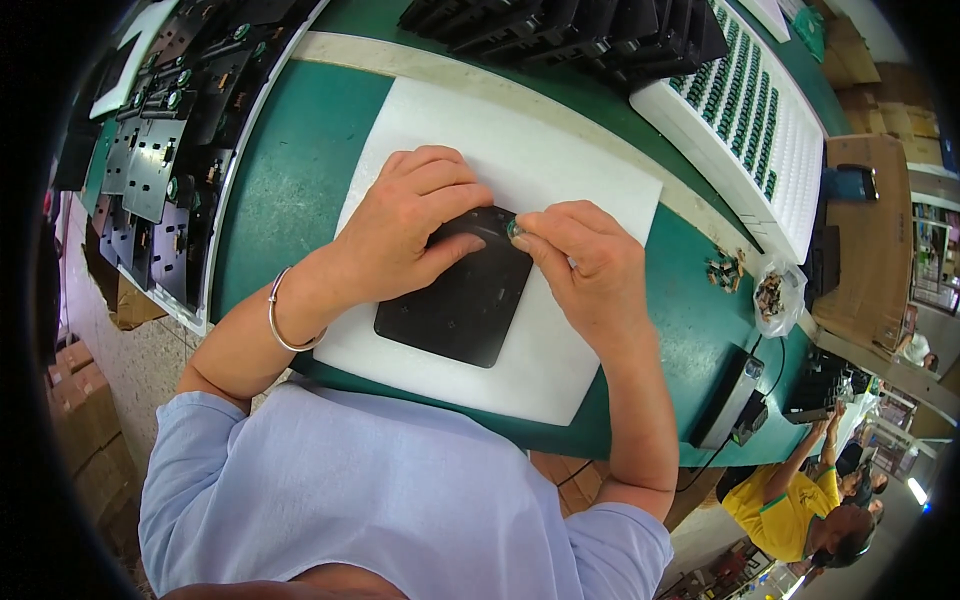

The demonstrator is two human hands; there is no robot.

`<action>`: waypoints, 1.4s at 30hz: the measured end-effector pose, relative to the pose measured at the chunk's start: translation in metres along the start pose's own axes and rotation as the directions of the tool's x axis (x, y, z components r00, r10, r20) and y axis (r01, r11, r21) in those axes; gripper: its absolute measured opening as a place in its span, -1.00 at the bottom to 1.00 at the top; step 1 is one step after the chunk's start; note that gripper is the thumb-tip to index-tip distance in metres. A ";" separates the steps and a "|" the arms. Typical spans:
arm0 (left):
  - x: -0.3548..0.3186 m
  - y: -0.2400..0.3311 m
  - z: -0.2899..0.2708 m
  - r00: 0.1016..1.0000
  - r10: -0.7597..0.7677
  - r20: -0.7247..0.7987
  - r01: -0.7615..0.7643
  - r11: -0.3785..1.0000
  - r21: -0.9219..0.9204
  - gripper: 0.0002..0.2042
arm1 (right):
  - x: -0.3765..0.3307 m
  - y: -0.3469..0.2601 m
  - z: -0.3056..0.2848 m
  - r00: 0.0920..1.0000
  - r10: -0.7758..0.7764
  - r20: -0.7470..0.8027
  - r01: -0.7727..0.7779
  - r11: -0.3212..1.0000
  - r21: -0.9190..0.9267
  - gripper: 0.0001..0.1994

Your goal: The person assembles black plastic housings by inserting small circular components and small connectors into them by hand, then stacks the completed housings onto a tray on the workbench.

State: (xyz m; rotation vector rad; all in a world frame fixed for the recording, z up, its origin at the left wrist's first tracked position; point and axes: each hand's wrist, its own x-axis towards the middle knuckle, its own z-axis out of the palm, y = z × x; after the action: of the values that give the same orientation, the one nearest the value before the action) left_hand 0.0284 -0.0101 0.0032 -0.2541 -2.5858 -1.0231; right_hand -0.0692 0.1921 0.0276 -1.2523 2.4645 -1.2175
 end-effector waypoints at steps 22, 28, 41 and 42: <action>0.004 0.001 -0.002 0.999 -0.002 0.032 0.001 1.000 0.023 -0.64 | -0.007 0.002 -0.026 0.976 0.170 -0.134 -0.170 0.985 0.012 -0.78; 0.005 0.003 -0.004 0.999 0.025 0.028 -0.025 1.000 0.011 -0.63 | -0.028 0.040 -0.082 0.941 0.207 -0.267 -0.285 0.910 -0.299 -0.83; 0.000 0.004 -0.005 0.999 0.049 -0.016 -0.049 0.998 0.028 -0.64 | -0.005 0.098 -0.174 0.840 0.195 -0.507 -0.411 0.838 -0.358 -0.80; 0.001 0.005 -0.006 0.999 0.041 -0.014 -0.040 0.999 0.036 -0.64 | 0.002 0.123 -0.187 0.858 0.183 -0.481 -0.414 0.800 -0.434 -0.80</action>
State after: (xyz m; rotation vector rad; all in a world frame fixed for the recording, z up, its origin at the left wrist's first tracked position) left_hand 0.0305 -0.0103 0.0106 -0.2875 -2.5719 -0.9602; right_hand -0.2282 0.3447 0.0666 -0.6407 3.3161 -0.8058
